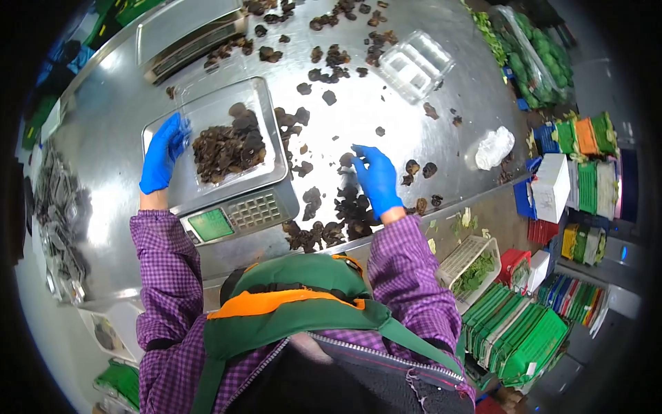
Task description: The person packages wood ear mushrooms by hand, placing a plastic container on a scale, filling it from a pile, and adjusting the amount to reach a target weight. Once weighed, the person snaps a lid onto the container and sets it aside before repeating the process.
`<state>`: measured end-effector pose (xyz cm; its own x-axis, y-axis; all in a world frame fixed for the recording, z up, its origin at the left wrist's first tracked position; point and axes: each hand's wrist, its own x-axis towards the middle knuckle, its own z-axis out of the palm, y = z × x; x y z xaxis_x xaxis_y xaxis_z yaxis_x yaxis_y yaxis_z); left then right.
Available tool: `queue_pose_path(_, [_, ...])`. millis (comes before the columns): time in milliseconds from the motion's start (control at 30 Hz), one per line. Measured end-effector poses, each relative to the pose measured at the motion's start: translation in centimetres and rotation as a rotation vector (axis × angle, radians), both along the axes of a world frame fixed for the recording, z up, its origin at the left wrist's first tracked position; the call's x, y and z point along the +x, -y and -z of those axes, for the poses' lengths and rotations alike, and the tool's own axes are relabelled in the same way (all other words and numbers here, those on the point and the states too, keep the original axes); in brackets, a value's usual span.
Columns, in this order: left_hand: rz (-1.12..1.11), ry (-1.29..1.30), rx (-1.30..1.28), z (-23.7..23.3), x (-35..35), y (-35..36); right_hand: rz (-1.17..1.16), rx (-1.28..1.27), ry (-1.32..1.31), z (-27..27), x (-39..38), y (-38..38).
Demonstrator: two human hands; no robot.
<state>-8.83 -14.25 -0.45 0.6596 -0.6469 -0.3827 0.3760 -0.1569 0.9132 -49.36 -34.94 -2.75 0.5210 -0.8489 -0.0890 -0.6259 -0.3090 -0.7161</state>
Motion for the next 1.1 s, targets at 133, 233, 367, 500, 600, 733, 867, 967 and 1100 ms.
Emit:
queue_pose_path(133, [0.058, -0.042, -0.043, 0.0, 0.4, 0.9, 0.245, -0.273, -0.028, 2.5, 1.5, 2.7])
queue_pose_path(233, [0.03, -0.027, -0.049, 0.0, 0.0, 1.2, 0.31, -0.325, 0.02, 4.1, 1.6, 5.9])
queue_pose_path(367, [-0.056, -0.004, -0.231, -2.0, -0.9, 1.5, 0.201, -0.246, -0.065, 10.2, 0.1, 9.4])
queue_pose_path(500, [-0.068, 0.067, -0.407, -3.1, 0.1, 2.1, 0.076, 0.048, 0.185, 4.9, 4.0, 6.3])
queue_pose_path(600, [-0.081, 0.005, -0.428, -5.5, -0.2, 1.9, -0.105, 0.337, 0.53, -2.6, 9.6, -0.1])
queue_pose_path(733, [-0.134, 0.117, -0.356, -7.4, -2.2, 1.4, -0.271, 0.457, 0.652, -5.6, 14.9, -5.1])
queue_pose_path(867, [0.045, 0.351, -0.018, -7.6, -5.0, -1.8, -0.257, 0.252, 0.613, -4.1, 14.3, -5.0])
queue_pose_path(967, [0.095, 0.637, 0.198, -5.7, -7.7, -4.4, -0.079, 0.354, 0.538, -3.5, 12.3, -5.2])
queue_pose_path(1100, [0.192, 0.371, 0.281, -2.9, -9.4, -6.8, -0.104, 0.636, 0.267, -4.0, 11.3, -5.7])
